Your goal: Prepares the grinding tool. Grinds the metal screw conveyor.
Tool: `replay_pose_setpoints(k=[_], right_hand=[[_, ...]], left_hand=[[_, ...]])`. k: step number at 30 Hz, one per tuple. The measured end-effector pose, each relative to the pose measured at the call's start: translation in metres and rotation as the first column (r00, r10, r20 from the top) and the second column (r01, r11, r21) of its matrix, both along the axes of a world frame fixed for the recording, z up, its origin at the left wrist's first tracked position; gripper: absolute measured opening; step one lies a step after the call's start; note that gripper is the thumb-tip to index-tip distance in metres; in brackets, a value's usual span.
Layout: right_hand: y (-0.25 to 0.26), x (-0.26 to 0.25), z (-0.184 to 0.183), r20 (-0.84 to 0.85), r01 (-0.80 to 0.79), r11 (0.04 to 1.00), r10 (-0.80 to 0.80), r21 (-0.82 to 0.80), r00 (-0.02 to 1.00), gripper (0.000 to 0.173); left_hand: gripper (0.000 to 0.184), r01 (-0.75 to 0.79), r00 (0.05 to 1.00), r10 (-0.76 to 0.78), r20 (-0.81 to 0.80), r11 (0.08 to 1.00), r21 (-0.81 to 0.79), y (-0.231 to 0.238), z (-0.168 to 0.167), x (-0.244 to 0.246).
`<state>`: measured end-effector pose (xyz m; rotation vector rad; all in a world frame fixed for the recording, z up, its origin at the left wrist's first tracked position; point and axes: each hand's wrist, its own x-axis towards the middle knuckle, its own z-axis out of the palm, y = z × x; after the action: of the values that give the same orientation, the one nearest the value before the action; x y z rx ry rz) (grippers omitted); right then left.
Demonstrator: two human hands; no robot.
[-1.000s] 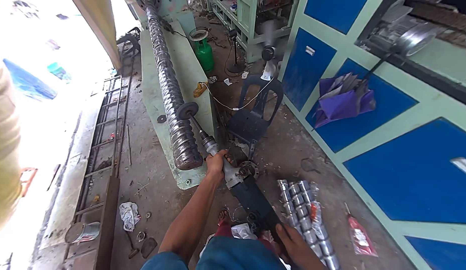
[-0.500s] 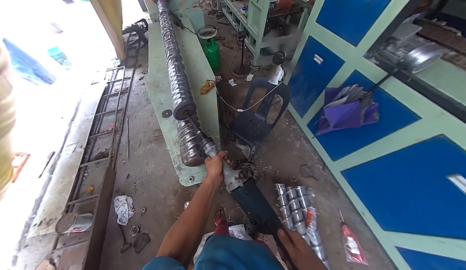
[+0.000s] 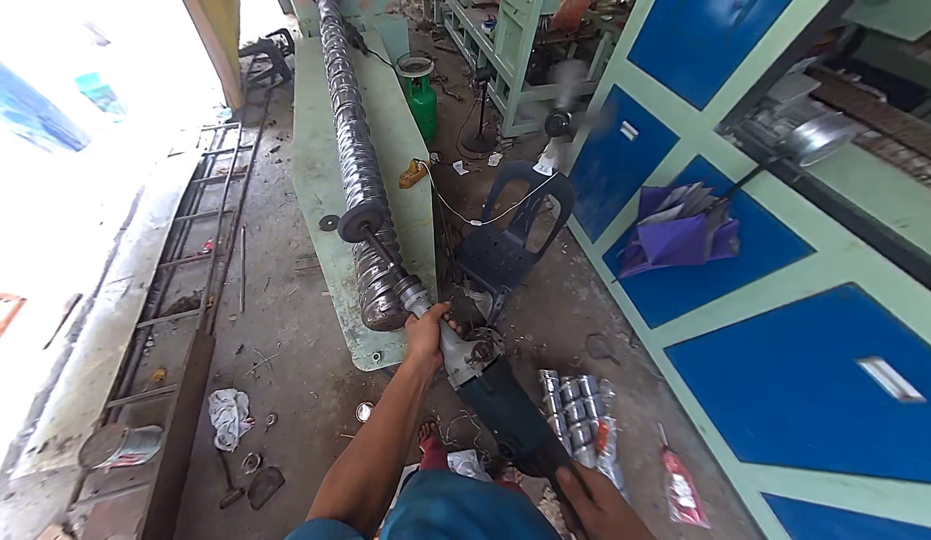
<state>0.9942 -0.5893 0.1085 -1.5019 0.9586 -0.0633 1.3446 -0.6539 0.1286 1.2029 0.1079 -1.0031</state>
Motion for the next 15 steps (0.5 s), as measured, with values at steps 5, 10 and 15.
replay_pose_setpoints(k=[5, 10, 15], right_hand=[[0.001, 0.001, 0.009, -0.010, 0.056, 0.998, -0.055, 0.015, 0.998, 0.053], [0.002, 0.007, 0.018, 0.002, 0.084, 0.996, -0.084, 0.020, 0.996, 0.052], [0.002, 0.007, 0.022, -0.005, 0.026, 0.999, -0.026, -0.029, 1.000, 0.053]], left_hand=[[0.014, 0.063, 0.998, -0.063, -0.021, 0.998, -0.013, -0.019, -0.001, -0.005], [0.015, 0.075, 0.996, -0.075, -0.040, 0.997, -0.006, -0.026, -0.001, -0.004], [0.016, 0.044, 0.997, -0.046, -0.058, 0.999, -0.031, -0.013, 0.004, 0.002]])
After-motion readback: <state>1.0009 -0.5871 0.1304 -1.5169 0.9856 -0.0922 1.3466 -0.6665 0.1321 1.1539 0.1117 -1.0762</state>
